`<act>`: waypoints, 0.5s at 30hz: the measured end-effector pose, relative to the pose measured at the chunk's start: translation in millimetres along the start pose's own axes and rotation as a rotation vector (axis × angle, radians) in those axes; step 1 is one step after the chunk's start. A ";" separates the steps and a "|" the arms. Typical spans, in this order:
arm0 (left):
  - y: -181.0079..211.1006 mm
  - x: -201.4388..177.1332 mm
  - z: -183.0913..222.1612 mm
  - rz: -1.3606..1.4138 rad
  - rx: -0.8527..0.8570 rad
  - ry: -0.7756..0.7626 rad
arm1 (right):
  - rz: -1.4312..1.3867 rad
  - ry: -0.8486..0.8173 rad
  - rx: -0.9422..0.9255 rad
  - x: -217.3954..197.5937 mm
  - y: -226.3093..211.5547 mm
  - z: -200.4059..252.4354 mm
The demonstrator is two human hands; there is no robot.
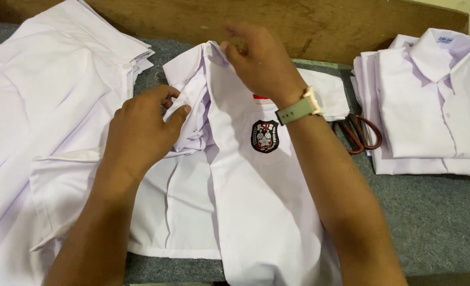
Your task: Inspecting a white school shirt collar for loose threads and trimming them using thread snips before folding the garment.
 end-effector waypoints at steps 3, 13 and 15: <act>7.2 5.4 3.2 -0.016 0.005 -0.064 | 0.013 -0.102 -0.125 29.6 -8.1 -15.1; 5.5 16.3 13.7 -0.267 0.147 -0.067 | 0.296 0.110 -0.013 37.0 31.4 -28.4; -9.4 20.8 18.6 -0.376 0.052 -0.152 | 0.687 0.471 -0.254 21.5 3.5 -10.0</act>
Point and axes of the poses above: each hand's wrist, its own z-axis away from the middle knuckle, its own x-axis out of the palm, y = z × x, the point moved 10 cm from there along -z, towards the middle knuckle, and after that the axes turned 1 degree about -z, right-handed, at the moved point
